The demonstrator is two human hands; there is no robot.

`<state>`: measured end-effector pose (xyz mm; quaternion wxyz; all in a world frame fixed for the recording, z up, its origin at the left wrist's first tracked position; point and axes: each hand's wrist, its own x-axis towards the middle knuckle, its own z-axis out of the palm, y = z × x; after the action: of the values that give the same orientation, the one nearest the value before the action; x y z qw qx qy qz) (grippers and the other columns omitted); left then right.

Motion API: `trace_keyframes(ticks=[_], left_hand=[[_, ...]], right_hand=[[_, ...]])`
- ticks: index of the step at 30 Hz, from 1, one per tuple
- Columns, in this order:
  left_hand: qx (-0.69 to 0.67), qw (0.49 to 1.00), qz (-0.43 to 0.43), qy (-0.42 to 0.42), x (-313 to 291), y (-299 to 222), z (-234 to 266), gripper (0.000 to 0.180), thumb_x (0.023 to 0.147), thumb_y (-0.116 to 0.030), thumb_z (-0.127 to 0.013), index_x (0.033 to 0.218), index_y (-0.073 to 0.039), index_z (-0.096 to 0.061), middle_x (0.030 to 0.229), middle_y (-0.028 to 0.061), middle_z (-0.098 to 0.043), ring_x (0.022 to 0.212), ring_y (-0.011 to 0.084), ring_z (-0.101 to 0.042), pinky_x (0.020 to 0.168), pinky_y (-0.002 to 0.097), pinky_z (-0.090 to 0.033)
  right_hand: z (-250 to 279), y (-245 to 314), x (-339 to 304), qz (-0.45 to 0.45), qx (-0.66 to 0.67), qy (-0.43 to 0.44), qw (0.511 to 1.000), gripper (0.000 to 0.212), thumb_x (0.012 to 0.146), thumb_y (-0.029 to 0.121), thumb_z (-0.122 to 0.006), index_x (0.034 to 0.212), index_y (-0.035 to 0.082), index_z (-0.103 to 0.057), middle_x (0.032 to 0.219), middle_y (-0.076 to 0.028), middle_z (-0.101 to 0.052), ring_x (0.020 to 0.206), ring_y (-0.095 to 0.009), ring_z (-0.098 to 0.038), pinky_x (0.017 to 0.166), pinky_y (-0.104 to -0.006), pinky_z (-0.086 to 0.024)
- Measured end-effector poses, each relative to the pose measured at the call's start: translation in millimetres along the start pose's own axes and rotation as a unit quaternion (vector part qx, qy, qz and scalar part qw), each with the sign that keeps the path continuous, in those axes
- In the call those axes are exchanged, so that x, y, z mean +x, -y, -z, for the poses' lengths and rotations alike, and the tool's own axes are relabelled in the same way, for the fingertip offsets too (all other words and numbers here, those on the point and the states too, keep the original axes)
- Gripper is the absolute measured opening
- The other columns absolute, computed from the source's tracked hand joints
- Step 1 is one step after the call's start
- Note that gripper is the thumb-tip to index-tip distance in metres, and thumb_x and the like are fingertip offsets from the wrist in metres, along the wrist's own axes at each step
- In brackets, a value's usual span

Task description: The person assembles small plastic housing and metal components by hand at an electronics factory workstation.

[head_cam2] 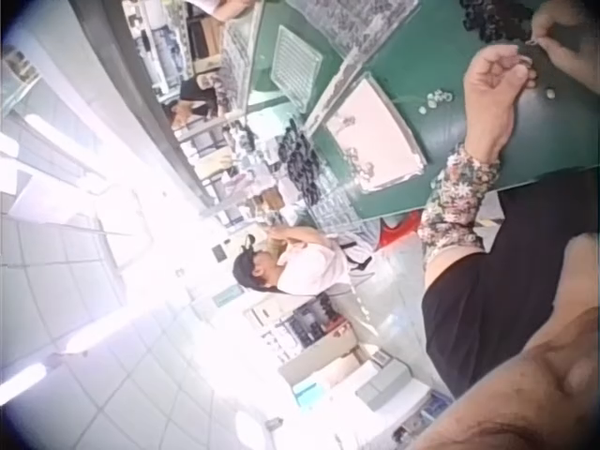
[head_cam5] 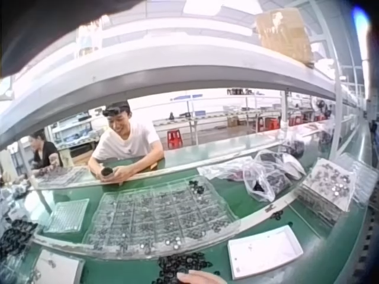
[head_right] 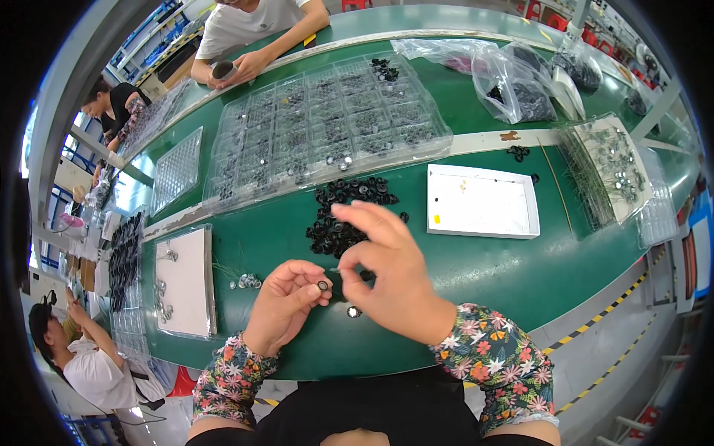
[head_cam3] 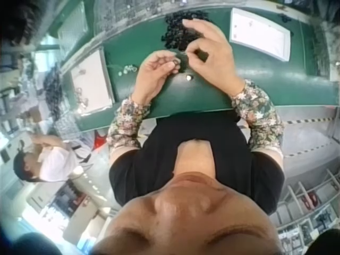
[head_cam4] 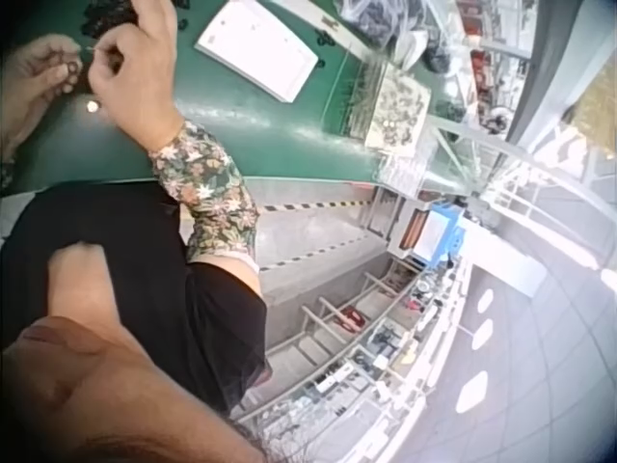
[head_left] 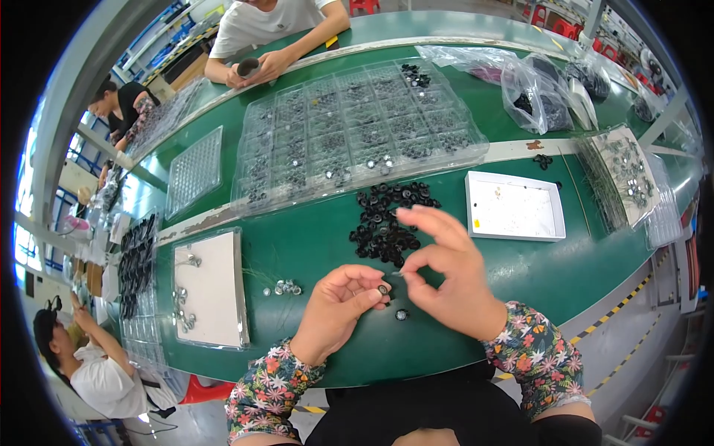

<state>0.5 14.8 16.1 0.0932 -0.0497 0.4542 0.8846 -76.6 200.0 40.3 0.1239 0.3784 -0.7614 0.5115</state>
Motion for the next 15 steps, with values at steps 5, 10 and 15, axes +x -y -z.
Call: trace_keyframes(ticks=[5,10,15], left_hand=[[0.003,1.000,-0.003,-0.013,-3,-2,6,0.011,0.091,-0.005,-0.059,0.102,-0.003,-0.060,0.095,0.0089,-0.064,0.085,0.0165,-0.061,0.075,0.0283,-0.051],[-0.012,1.000,0.019,-0.003,-1,-4,11,0.009,0.093,-0.009,-0.057,0.099,-0.004,-0.060,0.094,0.0089,-0.064,0.085,0.0166,-0.061,0.074,0.0287,-0.050],[-0.006,0.998,0.045,-0.049,0,-8,6,0.010,0.094,-0.013,-0.056,0.095,-0.005,-0.061,0.100,0.0089,-0.064,0.087,0.0159,-0.061,0.073,0.0287,-0.049]], right_hand=[[48,-28,15,0.000,-0.176,-0.066,0.982,0.013,0.066,-0.004,-0.064,0.073,0.004,-0.057,0.118,-0.014,-0.060,0.114,-0.035,-0.053,0.098,-0.0408,-0.043],[90,-60,-3,-0.110,-0.414,0.018,0.903,0.010,0.070,0.002,-0.066,0.074,-0.002,-0.057,0.114,-0.017,-0.061,0.093,-0.034,-0.060,0.081,-0.0420,-0.048],[68,-37,10,-0.055,-0.347,-0.080,0.933,0.016,0.075,-0.004,-0.059,0.090,0.001,-0.056,0.106,-0.017,-0.062,0.095,-0.036,-0.059,0.082,-0.0428,-0.047]])
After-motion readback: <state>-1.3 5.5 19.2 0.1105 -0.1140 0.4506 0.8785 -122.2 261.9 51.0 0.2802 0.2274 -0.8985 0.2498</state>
